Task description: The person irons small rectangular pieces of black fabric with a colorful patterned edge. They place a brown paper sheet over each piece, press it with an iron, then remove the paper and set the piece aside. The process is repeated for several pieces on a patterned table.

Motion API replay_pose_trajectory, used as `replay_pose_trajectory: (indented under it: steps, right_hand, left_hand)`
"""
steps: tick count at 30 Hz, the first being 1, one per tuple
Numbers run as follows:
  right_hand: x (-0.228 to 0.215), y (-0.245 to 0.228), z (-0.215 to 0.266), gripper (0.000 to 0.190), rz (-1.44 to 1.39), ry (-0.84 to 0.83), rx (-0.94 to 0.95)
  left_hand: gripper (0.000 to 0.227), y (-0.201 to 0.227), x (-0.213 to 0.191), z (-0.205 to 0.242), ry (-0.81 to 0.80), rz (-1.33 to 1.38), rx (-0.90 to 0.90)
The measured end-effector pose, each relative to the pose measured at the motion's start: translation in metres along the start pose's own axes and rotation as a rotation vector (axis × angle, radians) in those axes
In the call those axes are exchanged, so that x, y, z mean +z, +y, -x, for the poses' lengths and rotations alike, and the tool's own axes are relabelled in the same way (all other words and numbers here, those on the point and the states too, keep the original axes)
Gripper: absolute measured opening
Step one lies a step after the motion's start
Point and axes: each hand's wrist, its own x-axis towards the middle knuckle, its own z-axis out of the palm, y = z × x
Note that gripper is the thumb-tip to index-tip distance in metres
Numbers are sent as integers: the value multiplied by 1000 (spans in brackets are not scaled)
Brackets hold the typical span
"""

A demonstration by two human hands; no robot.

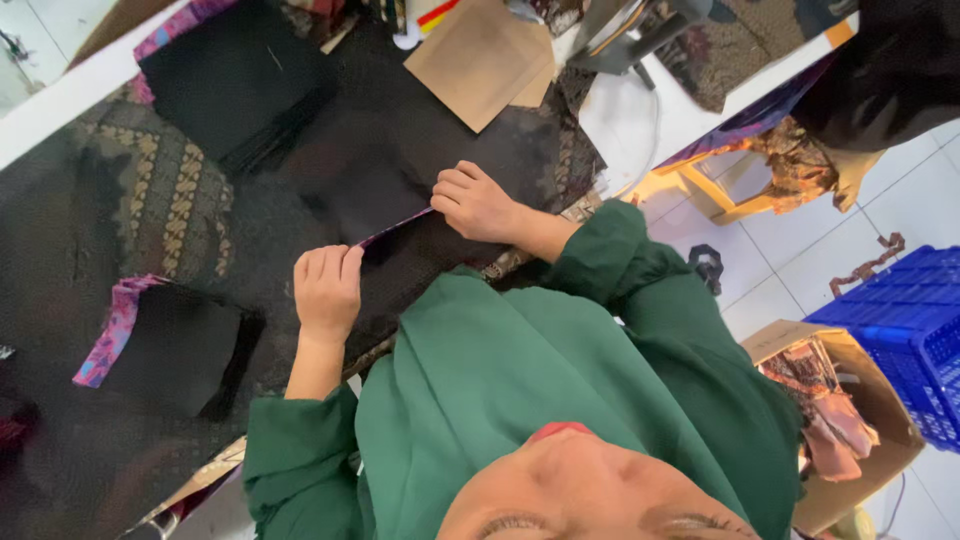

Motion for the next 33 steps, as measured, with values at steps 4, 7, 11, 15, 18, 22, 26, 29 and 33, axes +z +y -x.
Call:
replay_pose_trajectory:
  steps: [4,7,11,15,18,22,26,29,33]
  right_hand:
    - [14,-4,-16,25,-324,217,270]
    - [16,-15,-33,22,-554,317,379]
    - [6,-36,-66,25,-501,351,135]
    - [12,-79,-104,24,-677,312,90]
    - [23,-116,-137,22,-885,173,240]
    - [58,-147,-188,26,-1113,6,329]
    - [117,-166,-241,28,-1074,-133,374]
    - [163,-181,-277,31,-1028,-101,284]
    - [202,-192,-293,31,-977,-64,225]
  left_hand:
    - [22,-7,-15,-4,97,-16,-72]
    - [24,-10,-24,7,286,99,-141]
    - [28,-2,-43,37,473,156,-295]
    - [30,5,-69,69,554,186,-520]
    - [32,7,-95,90,622,334,-733]
    - [40,-15,-123,122,656,536,-988]
    - [44,-78,-131,159,677,549,-1072]
    - [45,-131,-124,184,640,597,-1135]
    - [45,-170,-102,200,593,585,-1166]
